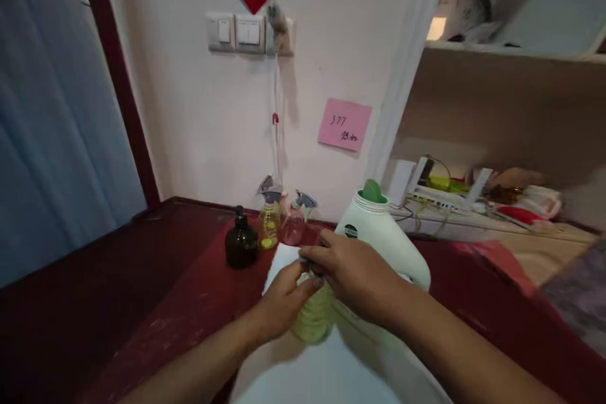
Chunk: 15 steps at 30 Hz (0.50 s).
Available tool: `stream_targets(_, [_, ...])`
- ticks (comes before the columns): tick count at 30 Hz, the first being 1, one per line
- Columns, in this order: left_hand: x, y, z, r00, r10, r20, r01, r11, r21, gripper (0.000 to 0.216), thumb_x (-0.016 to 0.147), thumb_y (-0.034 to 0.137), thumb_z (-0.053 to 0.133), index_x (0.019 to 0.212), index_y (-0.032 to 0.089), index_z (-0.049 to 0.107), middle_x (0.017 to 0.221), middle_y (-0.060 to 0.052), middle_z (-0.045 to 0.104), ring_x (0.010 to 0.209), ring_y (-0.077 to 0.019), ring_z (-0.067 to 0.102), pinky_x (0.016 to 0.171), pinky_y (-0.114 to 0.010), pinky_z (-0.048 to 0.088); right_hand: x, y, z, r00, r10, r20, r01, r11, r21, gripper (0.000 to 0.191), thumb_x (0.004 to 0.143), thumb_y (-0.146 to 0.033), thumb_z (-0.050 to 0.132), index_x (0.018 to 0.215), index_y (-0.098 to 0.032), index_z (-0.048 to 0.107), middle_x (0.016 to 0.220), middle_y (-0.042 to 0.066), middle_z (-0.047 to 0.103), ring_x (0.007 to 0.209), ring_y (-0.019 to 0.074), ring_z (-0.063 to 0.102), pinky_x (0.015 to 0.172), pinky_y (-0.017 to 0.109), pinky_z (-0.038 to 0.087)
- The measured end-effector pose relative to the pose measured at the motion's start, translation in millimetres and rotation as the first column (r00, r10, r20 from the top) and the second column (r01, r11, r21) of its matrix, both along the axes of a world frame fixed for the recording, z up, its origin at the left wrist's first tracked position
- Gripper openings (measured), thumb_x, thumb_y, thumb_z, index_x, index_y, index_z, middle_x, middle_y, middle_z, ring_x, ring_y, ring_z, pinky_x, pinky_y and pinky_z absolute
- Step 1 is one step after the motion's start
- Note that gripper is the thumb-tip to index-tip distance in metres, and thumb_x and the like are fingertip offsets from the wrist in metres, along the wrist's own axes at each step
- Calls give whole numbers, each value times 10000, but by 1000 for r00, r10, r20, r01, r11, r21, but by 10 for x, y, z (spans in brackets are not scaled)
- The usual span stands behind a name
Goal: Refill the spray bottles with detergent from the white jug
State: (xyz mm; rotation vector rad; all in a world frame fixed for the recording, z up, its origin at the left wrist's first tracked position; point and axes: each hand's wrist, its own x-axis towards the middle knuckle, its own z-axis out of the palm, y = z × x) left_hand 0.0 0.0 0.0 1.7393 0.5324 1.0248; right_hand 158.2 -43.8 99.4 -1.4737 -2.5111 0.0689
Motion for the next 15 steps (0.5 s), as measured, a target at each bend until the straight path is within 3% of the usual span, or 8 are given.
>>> stream_targets(4, [-8,-53,23,1000,14,8,-14,999,-47,336,912,319,591,1197,144,614,1237,-107,660,1159,-263,579,1018,-388,415,-17,4,43,1000,5,2,-5,1000,-9,533,831,-28,545,1318,-225,639,1029,93,600,888,236,620,740,337,457])
stream_targets(9, [67,-51,-12,985,149,88,-142,987,-81,406,772,279,771,1113,180,576,1118,-67,667,1052,-239,584,904,-347,447,-22,-7,36,1000,15,2,-15,1000,21,543,819,-16,548,1273,-293,656,947,41,581,807,199,600,683,301,406])
stream_targets(12, [76,-22,8,977,201,76,-197,979,-60,330,760,288,773,1013,175,593,1017,-48,665,965,-222,577,846,-332,442,-22,1,26,1000,18,1,-18,999,29,509,836,-31,553,1256,-296,663,949,42,582,814,202,599,684,302,405])
stream_targets(15, [33,-2,33,983,175,58,-174,984,-30,244,798,289,722,990,169,630,997,-48,672,957,-223,583,856,-338,440,-11,12,12,1000,13,-6,-13,999,32,470,872,-52,531,1257,-286,664,966,51,589,833,212,601,700,317,422])
